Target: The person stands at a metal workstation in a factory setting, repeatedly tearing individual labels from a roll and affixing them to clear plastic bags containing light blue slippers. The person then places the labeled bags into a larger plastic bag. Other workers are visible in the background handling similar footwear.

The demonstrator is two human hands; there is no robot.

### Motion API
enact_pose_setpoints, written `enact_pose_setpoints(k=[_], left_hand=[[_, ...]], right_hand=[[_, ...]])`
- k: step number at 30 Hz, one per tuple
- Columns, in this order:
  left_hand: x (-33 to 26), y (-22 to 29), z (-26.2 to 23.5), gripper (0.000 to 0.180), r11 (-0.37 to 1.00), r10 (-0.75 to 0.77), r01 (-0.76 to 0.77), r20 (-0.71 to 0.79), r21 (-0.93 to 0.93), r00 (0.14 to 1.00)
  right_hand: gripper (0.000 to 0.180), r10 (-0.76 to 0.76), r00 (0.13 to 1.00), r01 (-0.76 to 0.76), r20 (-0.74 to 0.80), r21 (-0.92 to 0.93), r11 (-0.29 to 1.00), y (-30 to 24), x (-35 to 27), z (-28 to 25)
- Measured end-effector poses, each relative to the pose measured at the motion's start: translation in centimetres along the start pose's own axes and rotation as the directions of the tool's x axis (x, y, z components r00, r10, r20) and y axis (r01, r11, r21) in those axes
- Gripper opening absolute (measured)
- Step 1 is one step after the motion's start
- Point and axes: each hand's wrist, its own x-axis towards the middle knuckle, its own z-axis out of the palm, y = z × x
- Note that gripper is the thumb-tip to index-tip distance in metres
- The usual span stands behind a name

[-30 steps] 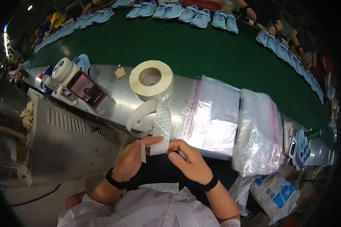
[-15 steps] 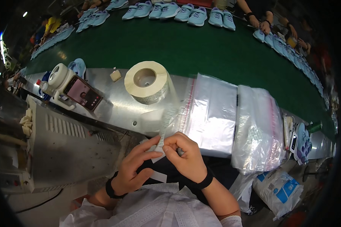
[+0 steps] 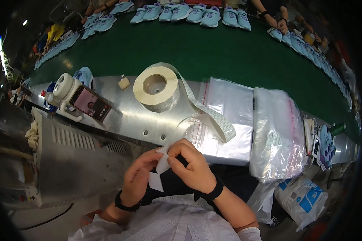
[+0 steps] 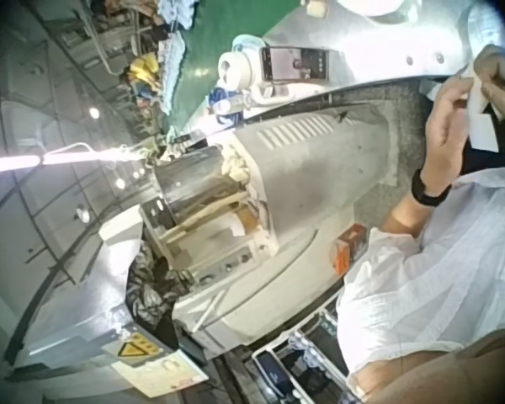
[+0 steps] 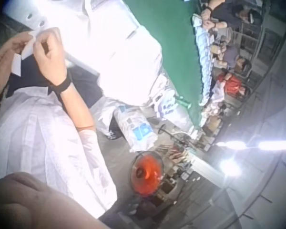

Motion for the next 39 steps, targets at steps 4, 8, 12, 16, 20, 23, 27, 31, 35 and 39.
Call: enact_pose_setpoints(k=[4,8,12,16,20,23,27,31,35,39], left_hand=[[-0.1,0.4,-1.0,0.038,0.994,-0.075,0.070,-0.051,-0.089,0.996],[0.2,1.6,-2.0,0.048,0.996,0.034,-0.054,-0.259,-0.070,0.965],[0.7,4.3,-3.1,0.054,0.962,0.265,-0.273,-0.269,0.009,0.926],[0.8,5.5,-1.4,0.064,0.965,0.246,-0.255,-0.127,-0.056,0.961],[2.0,4.5,0.5,0.071,0.982,0.146,-0.153,-0.063,-0.112,0.987],[3.2,2.6,1.0,0.072,0.984,0.076,-0.081,-0.036,-0.162,0.996],[4.8,-0.1,1.7,0.068,0.933,-0.020,0.036,0.048,-0.359,0.999],[7.6,-3.6,3.9,0.051,0.955,0.061,-0.008,0.169,-0.297,0.984],[8.4,-6.8,4.6,0.049,0.850,-0.181,0.254,0.197,-0.462,0.964],[8.2,-9.6,4.4,0.052,0.719,-0.213,0.238,0.119,-0.653,0.970]], right_hand=[[0.005,-0.032,0.998,0.027,0.049,0.102,0.994,-0.3,0.1,0.1],[0.005,-0.030,0.995,0.042,-0.100,0.117,0.992,0.1,-0.3,1.1],[0.007,-0.219,0.976,0.217,-0.005,-0.119,0.969,0.6,-0.4,3.8],[0.023,-0.048,0.844,0.180,0.534,-0.199,0.963,1.1,-1.7,5.0],[0.038,0.115,0.863,-0.141,0.492,0.016,0.990,-3.1,-2.6,-1.0],[0.075,-0.296,0.942,0.220,-0.156,-0.379,0.899,-7.7,-4.9,-5.1],[0.090,-0.444,0.627,0.178,-0.641,-0.436,0.882,-9.6,-3.1,-4.4],[0.081,-0.425,0.653,0.076,-0.627,-0.504,0.861,-8.8,-4.2,-4.6],[0.027,0.001,0.845,-0.235,-0.534,-0.370,0.899,-3.7,-2.2,-6.0],[0.013,0.095,0.837,-0.407,-0.539,-0.499,0.765,1.3,-3.5,-6.1]])
